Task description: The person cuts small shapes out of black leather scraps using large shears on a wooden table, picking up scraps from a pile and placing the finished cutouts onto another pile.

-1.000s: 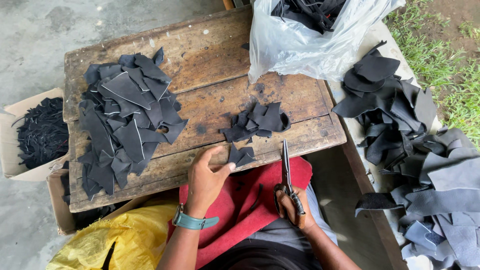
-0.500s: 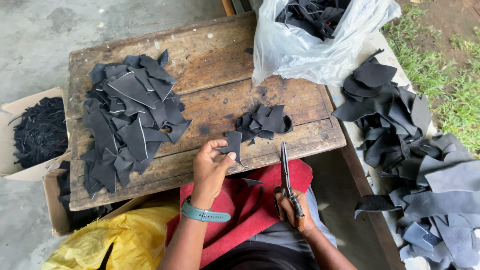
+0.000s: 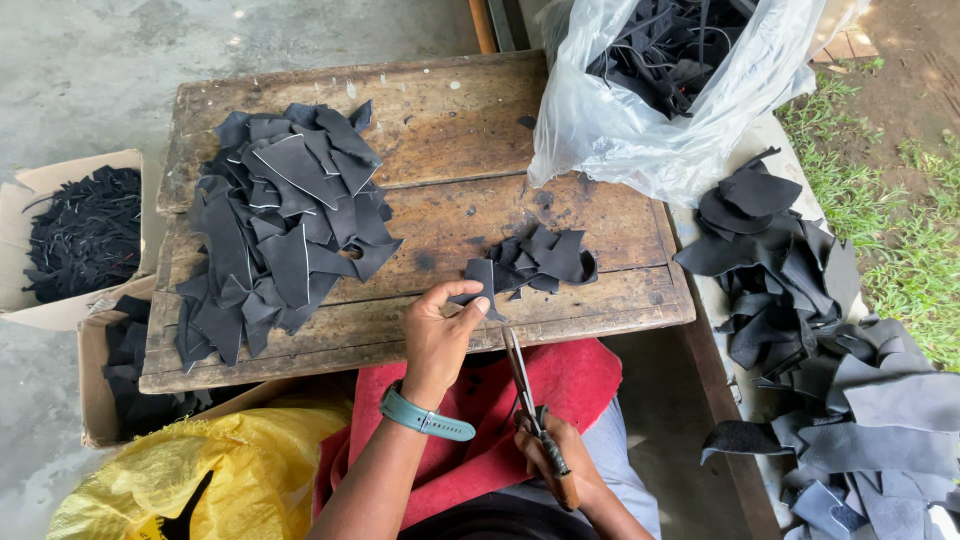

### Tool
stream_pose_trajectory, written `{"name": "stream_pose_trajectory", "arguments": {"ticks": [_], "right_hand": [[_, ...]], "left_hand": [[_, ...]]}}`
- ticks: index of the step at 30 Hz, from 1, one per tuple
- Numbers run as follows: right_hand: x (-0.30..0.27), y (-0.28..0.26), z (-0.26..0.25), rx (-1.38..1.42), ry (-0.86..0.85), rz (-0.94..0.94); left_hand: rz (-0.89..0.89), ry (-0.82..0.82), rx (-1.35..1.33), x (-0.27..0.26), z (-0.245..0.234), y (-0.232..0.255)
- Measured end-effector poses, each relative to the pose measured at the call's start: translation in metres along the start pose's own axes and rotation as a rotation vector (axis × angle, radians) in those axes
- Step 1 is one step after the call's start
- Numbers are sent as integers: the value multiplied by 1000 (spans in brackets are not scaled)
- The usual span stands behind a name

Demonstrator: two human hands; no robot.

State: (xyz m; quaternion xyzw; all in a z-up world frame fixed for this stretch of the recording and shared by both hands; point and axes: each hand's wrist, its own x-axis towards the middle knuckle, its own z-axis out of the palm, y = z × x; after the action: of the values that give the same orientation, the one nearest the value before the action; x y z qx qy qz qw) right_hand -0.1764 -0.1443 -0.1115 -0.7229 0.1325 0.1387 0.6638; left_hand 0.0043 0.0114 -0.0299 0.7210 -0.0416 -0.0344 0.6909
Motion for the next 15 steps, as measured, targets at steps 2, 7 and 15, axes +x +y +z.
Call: {"name": "stream_pose_trajectory", "arguments": {"ticks": [2,7,15], "right_hand": [[3,-8,2,-30,13,52],[7,-19,6,-51,33,69],[2,-11,10,11,-17,79]], "left_hand": [[145,-43,-27,-3,5,-2],[-27,5,-51,-12,7,-4],[53,-36,-32,-10,-6,1]]}}
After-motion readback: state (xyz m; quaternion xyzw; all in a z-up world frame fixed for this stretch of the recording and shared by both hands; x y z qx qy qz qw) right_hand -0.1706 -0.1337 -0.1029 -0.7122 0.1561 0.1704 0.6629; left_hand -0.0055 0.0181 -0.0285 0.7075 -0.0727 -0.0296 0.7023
